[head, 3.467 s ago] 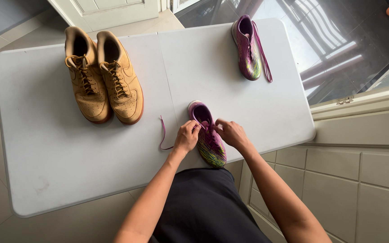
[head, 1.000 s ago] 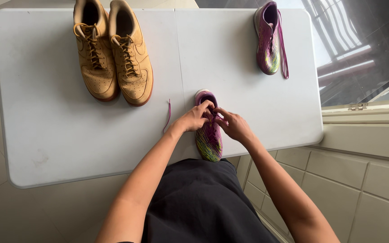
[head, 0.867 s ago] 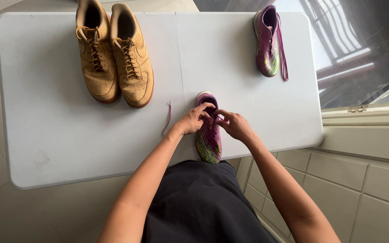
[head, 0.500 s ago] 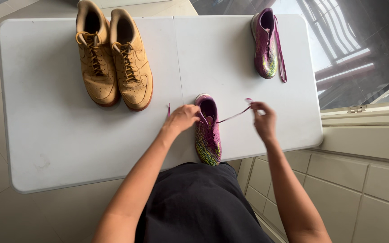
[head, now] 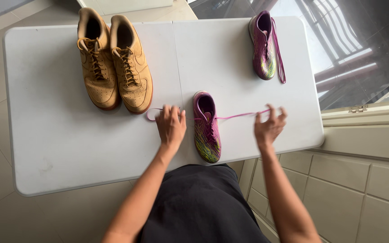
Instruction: The person unlaces a tan sneaker and then a purple sneaker on a white table, threading the laces through the eyelets and tying them. The person handles two pairs of shoes and their laces, performing the task one shoe at a time.
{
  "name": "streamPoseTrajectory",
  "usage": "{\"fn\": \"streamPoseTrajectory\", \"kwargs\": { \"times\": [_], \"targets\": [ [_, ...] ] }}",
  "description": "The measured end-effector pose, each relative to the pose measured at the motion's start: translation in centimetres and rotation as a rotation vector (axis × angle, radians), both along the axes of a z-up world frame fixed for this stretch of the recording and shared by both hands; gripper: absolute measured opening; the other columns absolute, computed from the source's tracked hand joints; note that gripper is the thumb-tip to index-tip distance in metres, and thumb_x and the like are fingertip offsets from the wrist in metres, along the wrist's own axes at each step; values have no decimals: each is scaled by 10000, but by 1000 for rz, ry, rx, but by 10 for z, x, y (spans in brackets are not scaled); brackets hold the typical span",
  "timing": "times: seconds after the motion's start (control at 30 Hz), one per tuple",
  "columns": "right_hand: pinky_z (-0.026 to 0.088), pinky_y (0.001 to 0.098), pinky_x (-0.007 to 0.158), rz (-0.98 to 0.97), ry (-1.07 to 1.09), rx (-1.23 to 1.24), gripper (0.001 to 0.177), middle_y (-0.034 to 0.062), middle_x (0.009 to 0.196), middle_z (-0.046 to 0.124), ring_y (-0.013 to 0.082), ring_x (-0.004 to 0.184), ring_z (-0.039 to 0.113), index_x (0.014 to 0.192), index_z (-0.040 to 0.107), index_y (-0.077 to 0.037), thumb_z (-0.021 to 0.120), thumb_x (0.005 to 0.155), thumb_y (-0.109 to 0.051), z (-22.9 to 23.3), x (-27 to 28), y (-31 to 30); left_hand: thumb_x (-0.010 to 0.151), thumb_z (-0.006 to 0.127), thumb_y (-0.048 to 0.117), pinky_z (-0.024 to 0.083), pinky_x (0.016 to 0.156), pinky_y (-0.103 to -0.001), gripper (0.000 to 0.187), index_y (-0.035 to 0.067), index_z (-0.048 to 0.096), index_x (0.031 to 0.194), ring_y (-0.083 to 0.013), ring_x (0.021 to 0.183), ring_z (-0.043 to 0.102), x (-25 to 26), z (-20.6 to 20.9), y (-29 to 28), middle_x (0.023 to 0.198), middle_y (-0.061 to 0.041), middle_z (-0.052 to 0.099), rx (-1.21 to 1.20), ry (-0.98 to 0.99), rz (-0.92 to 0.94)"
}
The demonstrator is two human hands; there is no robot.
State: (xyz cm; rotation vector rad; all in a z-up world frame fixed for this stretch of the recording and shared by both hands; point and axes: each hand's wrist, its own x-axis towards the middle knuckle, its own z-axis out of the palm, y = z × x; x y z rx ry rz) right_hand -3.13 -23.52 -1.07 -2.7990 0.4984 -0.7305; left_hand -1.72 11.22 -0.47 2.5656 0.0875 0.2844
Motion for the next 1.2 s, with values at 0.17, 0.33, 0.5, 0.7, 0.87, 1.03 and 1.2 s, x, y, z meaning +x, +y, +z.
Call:
{"fn": "streamPoseTrajectory", "kwargs": {
  "times": [0.17,0.33,0.5,0.7,0.87,1.03,1.2],
  "targets": [
    [523,342,740,-169,680,1120,511,93,971,738,201,841,664,1130,741,-61,649,1000,-547,-53,3,52,954,703,531,455,754,-325,472,65,712,1032,-180,875,675,-8,-71,-24,963,-54,732,-1124,901,317],
    [473,321,708,-171,522,1886,329,-17,994,641,140,839,585,1127,675,-120,730,958,-397,-91,28,76,923,707,404,437,726,-310,309,127,660,1053,-112,852,658,18,-98,-48,961,28,711,-1588,816,418],
    [488,323,766,-165,338,2139,129,-31,958,649,136,891,637,1045,594,-165,653,969,-251,-65,51,66,966,624,260,457,700,-275,144,119,650,981,-106,826,704,41,-40,-45,897,2,757,-1651,570,252],
    [571,324,794,357,246,1278,319,96,968,694,183,836,671,1317,618,-3,575,1011,-85,58,76,76,1025,563,213,549,608,-363,237,2,651,963,-204,622,706,64,90,-41,689,-102,700,-789,174,-288],
    [593,297,892,577,432,1005,402,114,1091,715,162,975,711,1387,571,12,552,988,-27,152,83,100,1011,635,163,524,612,-439,245,-44,677,888,-304,650,688,81,159,-47,745,-173,697,-523,7,-493],
    [533,322,1042,742,295,1243,436,126,1204,701,175,1142,665,1408,552,38,546,972,30,181,86,121,954,699,102,560,642,-399,163,-54,746,947,-322,730,715,82,175,-61,846,-203,723,-526,-204,-343],
    [507,365,1085,727,98,1368,509,120,1241,688,198,1197,644,1451,492,21,517,944,56,180,76,136,940,711,62,584,633,-325,171,-24,760,1079,-236,737,742,81,180,-71,921,-165,760,-659,-182,-213]
  ]
}}
